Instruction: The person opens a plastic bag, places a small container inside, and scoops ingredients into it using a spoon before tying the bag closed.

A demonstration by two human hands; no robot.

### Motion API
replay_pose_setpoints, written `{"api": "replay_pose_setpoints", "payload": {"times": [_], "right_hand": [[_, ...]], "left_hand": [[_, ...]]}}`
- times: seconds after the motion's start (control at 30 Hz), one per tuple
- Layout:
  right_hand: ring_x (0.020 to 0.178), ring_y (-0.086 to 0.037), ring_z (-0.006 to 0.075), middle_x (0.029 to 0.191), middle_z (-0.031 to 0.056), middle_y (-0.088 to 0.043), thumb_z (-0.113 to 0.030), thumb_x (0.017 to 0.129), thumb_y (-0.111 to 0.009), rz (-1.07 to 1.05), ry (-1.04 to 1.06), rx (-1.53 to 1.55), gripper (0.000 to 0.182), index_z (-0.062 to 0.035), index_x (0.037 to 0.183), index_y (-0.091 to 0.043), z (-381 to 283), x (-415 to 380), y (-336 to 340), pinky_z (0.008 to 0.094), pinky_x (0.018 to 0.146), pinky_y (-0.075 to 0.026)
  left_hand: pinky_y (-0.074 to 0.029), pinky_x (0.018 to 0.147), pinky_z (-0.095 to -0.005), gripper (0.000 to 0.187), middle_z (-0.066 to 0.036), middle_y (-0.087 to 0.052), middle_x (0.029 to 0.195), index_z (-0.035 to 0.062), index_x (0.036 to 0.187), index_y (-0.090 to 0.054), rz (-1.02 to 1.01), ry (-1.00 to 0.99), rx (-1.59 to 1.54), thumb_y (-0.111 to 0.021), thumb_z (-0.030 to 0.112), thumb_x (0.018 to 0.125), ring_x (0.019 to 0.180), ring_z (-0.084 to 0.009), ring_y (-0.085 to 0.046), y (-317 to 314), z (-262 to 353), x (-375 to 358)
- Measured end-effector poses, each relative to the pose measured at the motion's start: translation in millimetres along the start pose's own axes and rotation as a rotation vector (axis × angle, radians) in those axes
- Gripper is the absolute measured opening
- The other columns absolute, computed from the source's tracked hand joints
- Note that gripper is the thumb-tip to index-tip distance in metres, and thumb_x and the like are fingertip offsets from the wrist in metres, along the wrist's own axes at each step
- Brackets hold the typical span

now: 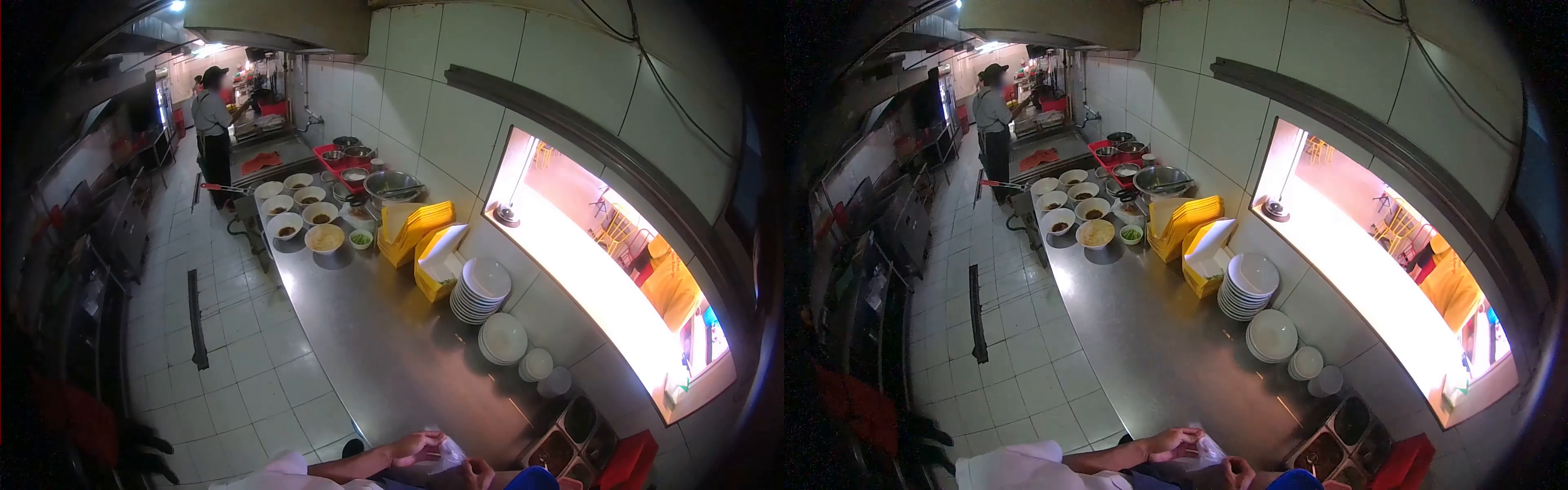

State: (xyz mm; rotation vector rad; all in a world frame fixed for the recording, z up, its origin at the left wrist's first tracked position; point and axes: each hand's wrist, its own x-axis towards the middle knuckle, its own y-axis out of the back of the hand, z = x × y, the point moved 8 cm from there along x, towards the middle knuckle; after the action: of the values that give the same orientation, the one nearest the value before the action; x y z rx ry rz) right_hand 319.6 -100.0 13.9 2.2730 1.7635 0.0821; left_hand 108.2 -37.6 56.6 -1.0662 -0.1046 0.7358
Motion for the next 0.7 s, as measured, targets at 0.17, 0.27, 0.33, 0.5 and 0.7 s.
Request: {"api": "replay_pose_setpoints", "payload": {"times": [0.17, 0.27, 0.33, 0.5, 0.7], "right_hand": [[0.084, -0.066, 0.0167, 0.100, 0.0041, -0.068, -0.031, 0.100, -0.066, -0.064, -0.414, 0.723, 0.033, -0.0081, 0.124, -0.063, 65.1, -7.5, -26.9, 0.0317, 0.072, -0.054], [0.091, -0.064, 0.0142, 0.102, 0.0000, -0.066, -0.032, 0.102, -0.063, -0.141, -0.384, 0.860, 0.026, -0.0117, 0.117, -0.064, -32.3, -29.7, -26.9, 0.0313, 0.079, -0.053], [0.093, -0.062, 0.0129, 0.102, -0.0019, -0.065, -0.032, 0.103, -0.061, -0.268, -0.377, 0.819, 0.021, -0.0140, 0.113, -0.064, -47.0, -33.0, -26.7, 0.0307, 0.082, -0.052], [0.080, -0.058, 0.0105, 0.090, -0.0031, -0.061, -0.030, 0.104, -0.058, -0.424, -0.366, 0.988, 0.018, -0.0139, 0.110, -0.062, -55.5, -34.6, -44.0, 0.0283, 0.071, -0.049], [0.063, -0.048, 0.0077, 0.078, -0.0055, -0.053, -0.028, 0.104, -0.058, -0.216, -0.367, 0.652, 0.019, -0.0134, 0.115, -0.063, -153.5, -43.0, -41.7, 0.0236, 0.057, -0.040]], "left_hand": [[-0.049, 0.092, -0.0331, 0.022, 0.000, -0.067, 0.110, 0.0102, 0.119, -0.061, -0.016, -0.032, -0.322, -0.054, 0.024, 0.104, 0.102, -0.0127, -0.063, -25.9, 17.1, -12.5], [-0.048, 0.088, -0.0307, 0.025, 0.000, -0.066, 0.104, 0.0104, 0.121, -0.060, 0.116, -0.090, 0.014, -0.064, 0.021, 0.099, 0.098, -0.0114, -0.061, -36.1, 33.4, -25.7], [-0.044, 0.080, -0.0285, 0.031, 0.001, -0.060, 0.094, 0.0121, 0.122, -0.059, 0.164, -0.204, 0.452, -0.071, 0.021, 0.095, 0.088, -0.0097, -0.055, -31.1, 42.7, -23.5], [-0.043, 0.072, -0.0271, 0.032, 0.004, -0.054, 0.084, 0.0145, 0.122, -0.061, 0.165, -0.333, 1.135, -0.074, 0.019, 0.092, 0.077, -0.0089, -0.050, -13.3, 42.8, -11.8], [-0.051, 0.085, -0.0346, 0.029, -0.002, -0.067, 0.101, 0.0096, 0.124, -0.065, 0.127, -0.219, 0.813, -0.064, 0.015, 0.096, 0.094, -0.0175, -0.065, 26.9, 0.7, 12.0]]}}
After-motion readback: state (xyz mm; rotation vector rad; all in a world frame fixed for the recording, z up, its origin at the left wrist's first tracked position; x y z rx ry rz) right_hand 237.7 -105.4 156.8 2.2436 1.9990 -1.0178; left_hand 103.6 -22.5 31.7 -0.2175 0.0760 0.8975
